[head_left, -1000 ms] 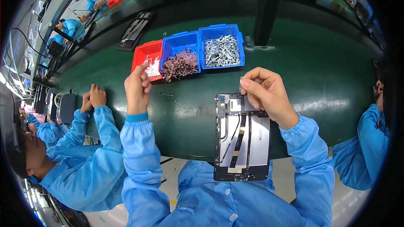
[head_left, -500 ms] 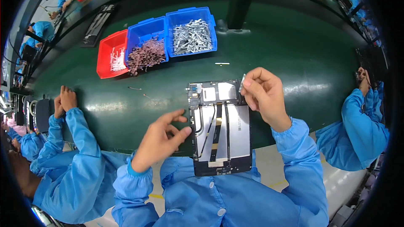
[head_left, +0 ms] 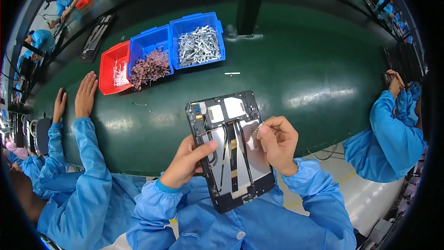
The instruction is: The person assembles a tablet device by installing a ribbon cable and a circuit board into a tablet chassis, then securing the components with screws using a manual screwdriver and a precision pick.
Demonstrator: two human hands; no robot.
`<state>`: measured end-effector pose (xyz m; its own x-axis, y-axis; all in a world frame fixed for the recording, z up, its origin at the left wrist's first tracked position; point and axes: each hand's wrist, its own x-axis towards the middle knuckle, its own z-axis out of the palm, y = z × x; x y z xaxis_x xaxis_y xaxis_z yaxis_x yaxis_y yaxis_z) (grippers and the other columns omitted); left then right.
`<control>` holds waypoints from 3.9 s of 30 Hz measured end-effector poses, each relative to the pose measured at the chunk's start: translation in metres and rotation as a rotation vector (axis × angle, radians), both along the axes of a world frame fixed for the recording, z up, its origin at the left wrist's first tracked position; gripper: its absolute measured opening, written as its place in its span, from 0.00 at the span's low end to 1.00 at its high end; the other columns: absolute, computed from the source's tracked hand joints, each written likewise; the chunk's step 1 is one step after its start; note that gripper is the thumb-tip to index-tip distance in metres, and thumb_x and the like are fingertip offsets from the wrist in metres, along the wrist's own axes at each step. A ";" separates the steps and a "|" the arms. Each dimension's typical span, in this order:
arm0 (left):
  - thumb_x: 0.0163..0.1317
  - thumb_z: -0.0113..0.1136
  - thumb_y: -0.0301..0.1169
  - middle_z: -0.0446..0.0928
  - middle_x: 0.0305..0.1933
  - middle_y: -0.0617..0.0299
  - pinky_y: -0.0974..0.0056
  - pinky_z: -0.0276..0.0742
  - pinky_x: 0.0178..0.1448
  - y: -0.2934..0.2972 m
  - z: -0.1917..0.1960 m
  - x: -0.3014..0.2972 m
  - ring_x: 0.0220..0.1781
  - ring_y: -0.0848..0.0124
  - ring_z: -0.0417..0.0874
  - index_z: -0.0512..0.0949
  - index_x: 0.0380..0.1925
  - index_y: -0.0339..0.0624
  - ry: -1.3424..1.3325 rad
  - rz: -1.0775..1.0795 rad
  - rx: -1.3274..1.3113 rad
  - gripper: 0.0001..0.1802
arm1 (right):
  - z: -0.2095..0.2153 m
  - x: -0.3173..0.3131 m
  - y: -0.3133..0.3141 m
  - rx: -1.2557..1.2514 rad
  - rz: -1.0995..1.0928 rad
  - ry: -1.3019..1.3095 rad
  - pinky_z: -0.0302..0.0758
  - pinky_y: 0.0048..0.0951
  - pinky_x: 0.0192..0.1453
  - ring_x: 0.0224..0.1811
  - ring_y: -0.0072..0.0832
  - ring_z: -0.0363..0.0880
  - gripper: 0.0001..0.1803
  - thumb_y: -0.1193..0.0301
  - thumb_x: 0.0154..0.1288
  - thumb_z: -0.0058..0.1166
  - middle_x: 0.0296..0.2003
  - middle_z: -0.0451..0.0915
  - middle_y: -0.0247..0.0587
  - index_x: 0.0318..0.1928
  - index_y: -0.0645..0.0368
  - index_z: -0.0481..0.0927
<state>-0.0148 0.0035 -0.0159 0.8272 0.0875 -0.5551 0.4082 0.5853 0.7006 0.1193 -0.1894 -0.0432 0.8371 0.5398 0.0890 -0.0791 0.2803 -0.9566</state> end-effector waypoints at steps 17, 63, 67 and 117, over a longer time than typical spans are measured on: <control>0.57 0.66 0.21 0.81 0.33 0.64 0.70 0.76 0.36 -0.021 0.035 0.003 0.32 0.77 0.80 0.78 0.44 0.31 -0.642 0.503 1.107 0.14 | 0.140 0.027 0.024 0.372 0.494 -0.099 0.77 0.18 0.34 0.31 0.16 0.80 0.05 0.81 0.63 0.57 0.34 0.81 0.41 0.38 0.68 0.75; 0.46 0.68 0.21 0.77 0.20 0.58 0.66 0.74 0.21 -0.016 0.006 0.014 0.17 0.64 0.80 0.79 0.26 0.33 -0.812 0.578 1.817 0.07 | 0.131 0.003 0.061 0.300 0.636 -0.027 0.70 0.22 0.44 0.39 0.20 0.72 0.05 0.83 0.61 0.55 0.36 0.73 0.40 0.29 0.65 0.74; 0.46 0.69 0.21 0.79 0.22 0.56 0.66 0.77 0.23 -0.014 0.011 0.013 0.19 0.63 0.82 0.80 0.27 0.33 -0.837 0.537 1.828 0.08 | 0.130 0.003 0.060 0.284 0.627 -0.040 0.70 0.22 0.43 0.38 0.19 0.71 0.05 0.83 0.60 0.55 0.36 0.73 0.40 0.28 0.65 0.74; 0.42 0.74 0.26 0.85 0.34 0.54 0.64 0.82 0.35 -0.012 0.009 0.010 0.31 0.62 0.88 0.83 0.39 0.32 -0.763 0.444 1.832 0.21 | 0.128 0.003 0.062 0.255 0.675 0.067 0.71 0.24 0.50 0.43 0.19 0.71 0.20 0.83 0.52 0.57 0.42 0.69 0.37 0.45 0.61 0.66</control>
<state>-0.0047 -0.0086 -0.0069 0.5703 0.2491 0.7828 -0.1393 -0.9098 0.3910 0.1226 -0.1269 0.0846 0.3364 0.9102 0.2416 -0.3701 0.3637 -0.8549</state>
